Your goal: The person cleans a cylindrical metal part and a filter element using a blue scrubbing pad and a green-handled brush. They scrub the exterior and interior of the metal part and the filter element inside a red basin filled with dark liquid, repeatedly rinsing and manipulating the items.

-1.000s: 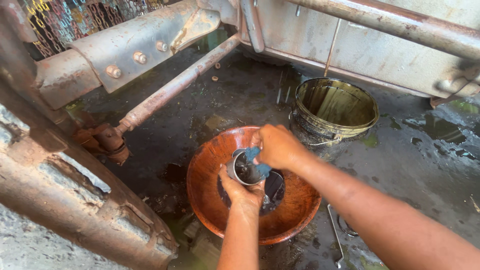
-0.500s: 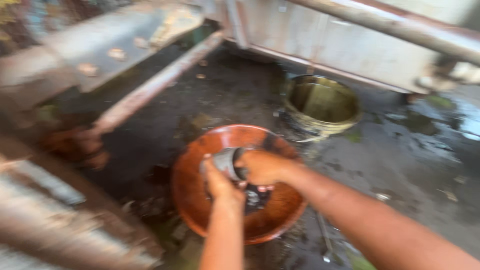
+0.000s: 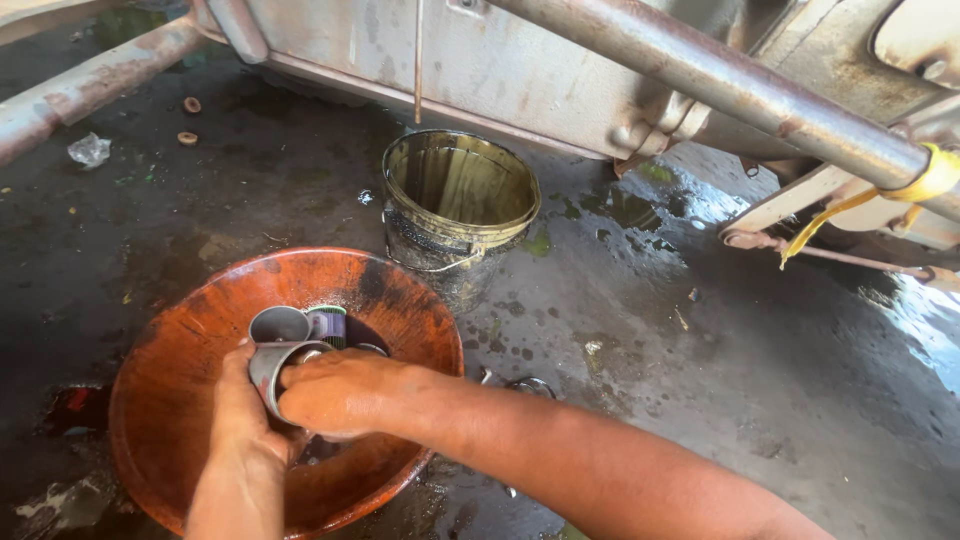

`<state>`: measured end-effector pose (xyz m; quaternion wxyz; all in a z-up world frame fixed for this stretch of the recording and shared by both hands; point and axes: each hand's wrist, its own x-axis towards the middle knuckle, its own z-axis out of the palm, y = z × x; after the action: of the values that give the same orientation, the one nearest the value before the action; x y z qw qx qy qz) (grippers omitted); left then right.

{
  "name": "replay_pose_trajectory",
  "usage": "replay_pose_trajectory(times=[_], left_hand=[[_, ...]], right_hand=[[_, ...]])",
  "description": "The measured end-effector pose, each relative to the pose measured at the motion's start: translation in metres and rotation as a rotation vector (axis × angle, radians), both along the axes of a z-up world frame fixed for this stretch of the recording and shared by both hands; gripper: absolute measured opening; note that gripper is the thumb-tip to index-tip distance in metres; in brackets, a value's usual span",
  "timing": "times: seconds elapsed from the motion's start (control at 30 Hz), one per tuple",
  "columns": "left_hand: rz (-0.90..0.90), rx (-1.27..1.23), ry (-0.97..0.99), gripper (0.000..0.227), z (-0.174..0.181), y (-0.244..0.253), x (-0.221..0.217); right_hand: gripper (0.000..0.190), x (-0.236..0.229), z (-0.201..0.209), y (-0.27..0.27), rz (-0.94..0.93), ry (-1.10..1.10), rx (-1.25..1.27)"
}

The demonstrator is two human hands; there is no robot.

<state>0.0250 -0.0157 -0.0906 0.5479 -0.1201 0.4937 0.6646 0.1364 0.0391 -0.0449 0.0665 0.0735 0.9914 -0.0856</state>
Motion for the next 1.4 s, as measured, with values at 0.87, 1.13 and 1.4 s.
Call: replay_pose_trajectory(times=[0.87,1.13,1.4], left_hand=[[0.084,0.145,-0.001,0.047,-0.022,0.010,-0.010],[0.084,0.131,0.047,0.048,-0.033,0.017,-0.008],[0.105,0.156,0.061,0.045,-0.030,0.006,-0.014]], right_hand=[[0.046,0.449,-0.147,0.217,-2.120,0.441,-1.014],[0.066,0.522,-0.256,0.189,-1.343,-0.469,-0.028],[0.044,0.558,-0.277,0.061,-1.286,-0.175,0.329]])
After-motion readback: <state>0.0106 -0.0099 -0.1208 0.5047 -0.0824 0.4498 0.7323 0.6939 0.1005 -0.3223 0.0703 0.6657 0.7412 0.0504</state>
